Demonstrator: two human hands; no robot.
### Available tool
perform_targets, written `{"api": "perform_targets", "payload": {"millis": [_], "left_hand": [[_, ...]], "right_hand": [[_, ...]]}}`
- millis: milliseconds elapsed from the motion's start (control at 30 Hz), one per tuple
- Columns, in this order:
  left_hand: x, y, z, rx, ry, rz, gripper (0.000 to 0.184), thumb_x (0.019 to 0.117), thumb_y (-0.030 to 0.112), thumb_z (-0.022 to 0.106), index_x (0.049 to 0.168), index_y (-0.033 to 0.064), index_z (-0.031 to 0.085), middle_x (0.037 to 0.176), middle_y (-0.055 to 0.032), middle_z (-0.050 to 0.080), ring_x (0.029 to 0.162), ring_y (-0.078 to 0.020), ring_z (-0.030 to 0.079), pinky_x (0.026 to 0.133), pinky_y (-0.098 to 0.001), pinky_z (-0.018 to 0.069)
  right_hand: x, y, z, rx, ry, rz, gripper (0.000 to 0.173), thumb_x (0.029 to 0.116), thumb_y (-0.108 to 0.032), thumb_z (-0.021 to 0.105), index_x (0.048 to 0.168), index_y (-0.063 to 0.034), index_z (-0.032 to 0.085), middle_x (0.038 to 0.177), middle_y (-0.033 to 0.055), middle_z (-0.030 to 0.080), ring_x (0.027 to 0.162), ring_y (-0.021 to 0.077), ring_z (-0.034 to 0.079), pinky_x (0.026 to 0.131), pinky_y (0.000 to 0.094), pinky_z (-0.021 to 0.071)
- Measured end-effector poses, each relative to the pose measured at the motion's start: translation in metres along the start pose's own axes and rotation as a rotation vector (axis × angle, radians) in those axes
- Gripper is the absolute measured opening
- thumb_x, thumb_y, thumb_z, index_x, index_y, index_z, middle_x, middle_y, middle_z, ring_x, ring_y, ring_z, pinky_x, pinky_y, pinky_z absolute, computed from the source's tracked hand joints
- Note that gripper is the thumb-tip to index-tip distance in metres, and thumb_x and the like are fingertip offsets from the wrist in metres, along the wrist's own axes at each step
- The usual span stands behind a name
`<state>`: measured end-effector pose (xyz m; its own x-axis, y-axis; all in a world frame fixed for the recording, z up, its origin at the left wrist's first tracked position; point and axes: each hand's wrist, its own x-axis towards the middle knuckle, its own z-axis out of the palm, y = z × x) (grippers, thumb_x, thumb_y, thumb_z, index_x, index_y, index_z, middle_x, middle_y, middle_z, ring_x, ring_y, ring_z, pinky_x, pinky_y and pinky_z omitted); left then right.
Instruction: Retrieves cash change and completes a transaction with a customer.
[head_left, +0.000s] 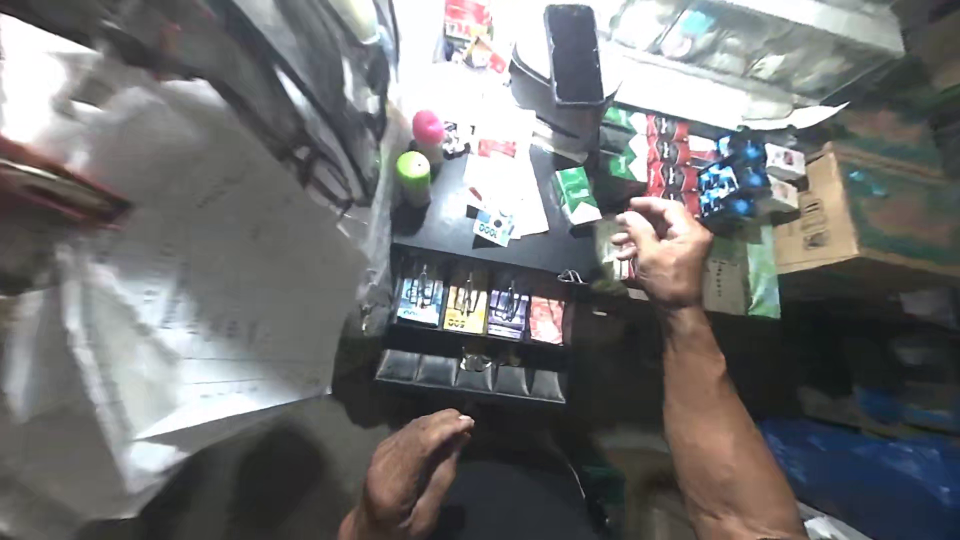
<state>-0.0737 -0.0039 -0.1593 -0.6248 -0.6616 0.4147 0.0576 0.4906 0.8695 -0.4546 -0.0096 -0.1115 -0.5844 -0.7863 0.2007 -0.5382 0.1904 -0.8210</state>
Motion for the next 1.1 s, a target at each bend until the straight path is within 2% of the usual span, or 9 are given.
{"api": "perform_targets", "payload": {"millis": [133, 233, 367, 467, 600, 733, 800, 967, 1100], "left_hand": [[0.008, 0.004, 0.022, 0.072, 0.094, -0.070, 0.023, 0.1040, 0.012, 0.058, 0.125, 0.0095, 0.064, 0.115, -0.0053, 0.073, 0.103, -0.0151, 0.072, 0.092, -0.0326, 0.0620], [0.007, 0.003, 0.018, 0.312, 0.148, -0.178, 0.022, 0.1030, 0.012, 0.059, 0.120, -0.0002, 0.066, 0.112, -0.0122, 0.073, 0.101, -0.0149, 0.072, 0.090, -0.0309, 0.0613], [0.003, -0.002, 0.004, 0.700, -0.047, -0.417, 0.031, 0.1033, 0.025, 0.057, 0.115, 0.0001, 0.072, 0.106, -0.0144, 0.075, 0.093, -0.0191, 0.074, 0.083, -0.0330, 0.0606], [0.006, -0.011, 0.003, 0.699, -0.136, -0.454, 0.030, 0.1038, 0.026, 0.056, 0.113, 0.0027, 0.074, 0.104, -0.0123, 0.075, 0.090, -0.0199, 0.074, 0.079, -0.0345, 0.0613], [0.010, -0.020, 0.001, 0.623, -0.147, -0.398, 0.029, 0.1037, 0.024, 0.057, 0.112, 0.0027, 0.074, 0.102, -0.0119, 0.076, 0.089, -0.0193, 0.074, 0.079, -0.0335, 0.0612], [0.002, -0.021, -0.005, 0.502, -0.118, -0.317, 0.027, 0.1031, 0.022, 0.058, 0.111, 0.0014, 0.074, 0.100, -0.0115, 0.076, 0.089, -0.0155, 0.073, 0.081, -0.0283, 0.0603], [-0.005, -0.024, -0.006, 0.434, -0.086, -0.305, 0.023, 0.1018, 0.021, 0.060, 0.105, 0.0013, 0.072, 0.095, -0.0103, 0.074, 0.084, -0.0126, 0.072, 0.079, -0.0256, 0.0599], [-0.013, -0.037, -0.004, 0.258, -0.079, -0.276, 0.014, 0.0982, 0.016, 0.064, 0.098, 0.0018, 0.065, 0.088, -0.0093, 0.069, 0.077, -0.0112, 0.067, 0.072, -0.0233, 0.0577], [-0.018, -0.042, -0.009, 0.196, -0.093, -0.236, 0.014, 0.0974, 0.016, 0.065, 0.097, 0.0020, 0.065, 0.088, -0.0090, 0.069, 0.079, -0.0108, 0.068, 0.074, -0.0226, 0.0578]], "right_hand": [[-0.019, 0.046, -0.058, 0.039, 0.077, 0.054, 0.032, 0.1043, -0.018, 0.059, 0.131, -0.0002, 0.060, 0.106, 0.0081, 0.073, 0.078, 0.0113, 0.073, 0.068, 0.0296, 0.0640], [-0.042, 0.062, -0.068, 0.041, 0.066, 0.067, 0.029, 0.1033, -0.014, 0.057, 0.125, 0.0054, 0.061, 0.098, 0.0038, 0.072, 0.076, 0.0067, 0.071, 0.068, 0.0265, 0.0633], [-0.094, 0.055, -0.033, 0.043, -0.256, -0.016, 0.025, 0.1008, -0.012, 0.060, 0.113, 0.0073, 0.071, 0.099, 0.0100, 0.074, 0.083, 0.0072, 0.071, 0.076, 0.0249, 0.0614], [-0.122, 0.045, 0.010, 0.058, -0.453, -0.168, 0.023, 0.1020, -0.016, 0.060, 0.109, -0.0017, 0.077, 0.103, 0.0103, 0.075, 0.095, 0.0089, 0.070, 0.088, 0.0220, 0.0577], [-0.118, 0.024, 0.057, -0.018, -0.481, -0.220, 0.025, 0.1029, -0.018, 0.057, 0.108, -0.0033, 0.077, 0.100, 0.0114, 0.075, 0.091, 0.0156, 0.073, 0.085, 0.0287, 0.0590], [-0.087, 0.007, 0.083, -0.071, -0.420, -0.087, 0.021, 0.1008, -0.013, 0.060, 0.108, -0.0010, 0.076, 0.099, 0.0128, 0.075, 0.087, 0.0209, 0.073, 0.083, 0.0420, 0.0595], [-0.078, -0.003, 0.096, -0.064, -0.429, -0.006, 0.019, 0.1018, -0.013, 0.060, 0.108, -0.0023, 0.075, 0.093, 0.0100, 0.074, 0.077, 0.0168, 0.071, 0.074, 0.0383, 0.0611], [-0.059, -0.023, 0.147, -0.077, -0.605, 0.373, 0.026, 0.1053, -0.015, 0.053, 0.127, -0.0046, 0.063, 0.102, 0.0162, 0.072, 0.078, 0.0281, 0.072, 0.073, 0.0499, 0.0603], [-0.062, -0.019, 0.166, -0.011, -0.539, 0.429, 0.024, 0.0996, -0.005, 0.050, 0.119, -0.0050, 0.064, 0.093, 0.0163, 0.072, 0.069, 0.0283, 0.070, 0.065, 0.0500, 0.0598]]}}
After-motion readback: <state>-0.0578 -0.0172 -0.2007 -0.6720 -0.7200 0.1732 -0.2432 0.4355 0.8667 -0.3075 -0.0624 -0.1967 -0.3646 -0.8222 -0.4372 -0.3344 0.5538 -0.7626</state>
